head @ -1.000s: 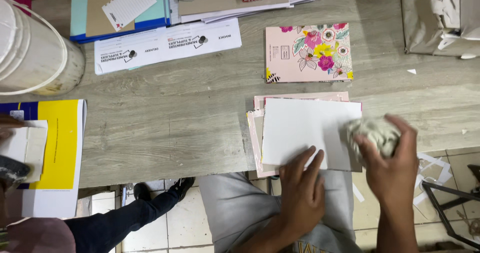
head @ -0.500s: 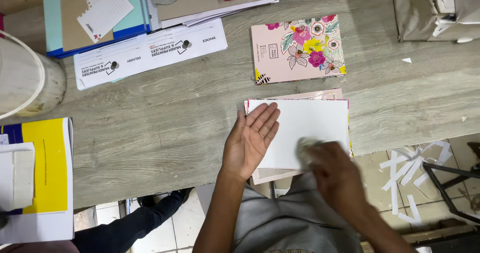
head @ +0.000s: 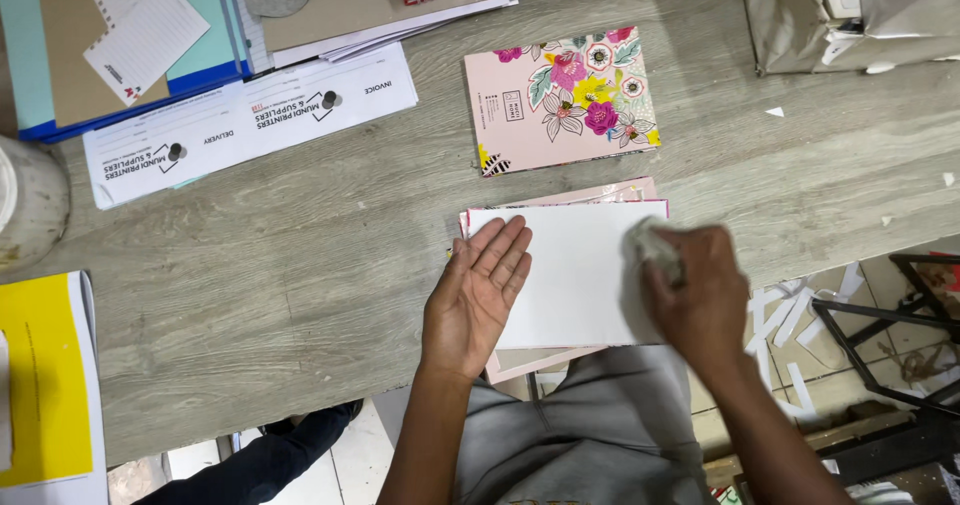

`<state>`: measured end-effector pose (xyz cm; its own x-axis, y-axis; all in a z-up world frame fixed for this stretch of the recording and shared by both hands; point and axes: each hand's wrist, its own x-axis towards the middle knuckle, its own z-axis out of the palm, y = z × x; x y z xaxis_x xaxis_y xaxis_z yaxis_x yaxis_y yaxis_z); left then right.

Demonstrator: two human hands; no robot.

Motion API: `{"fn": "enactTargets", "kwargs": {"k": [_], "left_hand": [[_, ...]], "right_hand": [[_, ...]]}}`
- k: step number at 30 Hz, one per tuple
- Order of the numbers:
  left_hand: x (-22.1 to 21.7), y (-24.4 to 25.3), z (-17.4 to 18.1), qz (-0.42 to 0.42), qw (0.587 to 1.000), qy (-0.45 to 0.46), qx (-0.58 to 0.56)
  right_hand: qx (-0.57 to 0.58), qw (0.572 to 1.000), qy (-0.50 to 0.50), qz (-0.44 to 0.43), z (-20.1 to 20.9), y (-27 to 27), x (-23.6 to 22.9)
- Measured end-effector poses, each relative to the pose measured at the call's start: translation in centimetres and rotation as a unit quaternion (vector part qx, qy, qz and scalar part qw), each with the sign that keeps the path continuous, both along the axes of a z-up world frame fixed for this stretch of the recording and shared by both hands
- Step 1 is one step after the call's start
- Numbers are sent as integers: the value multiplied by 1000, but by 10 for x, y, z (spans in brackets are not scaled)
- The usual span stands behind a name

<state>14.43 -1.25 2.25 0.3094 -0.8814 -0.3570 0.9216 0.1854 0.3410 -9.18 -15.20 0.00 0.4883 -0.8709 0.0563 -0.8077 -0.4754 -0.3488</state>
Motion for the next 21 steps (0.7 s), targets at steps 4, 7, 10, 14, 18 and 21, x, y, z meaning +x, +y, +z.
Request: {"fn": "enactTargets", "kwargs": {"k": [4, 7, 10, 14, 18, 21], "left_hand": [[-6, 1, -3, 22, 1000, -11, 0], [-8, -2, 3, 41, 999, 12, 3], [-8, -2, 9, 57, 998, 29, 13], [-2, 1, 5, 18, 1000, -3, -24], [-1, 2, 7, 7, 1000, -6, -23], [0, -1, 13, 19, 1000, 1, -6]], "right_hand": [[-3, 989, -150, -11, 22, -31, 1], [20, 989, -146, -2, 29, 19, -24], [50, 992, -116, -20, 25, 71, -57], [122, 992, -29, -33, 38, 36, -46], [-26, 990, -131, 44, 30, -16, 17], [33, 999, -16, -18, 32, 35, 39]]}}
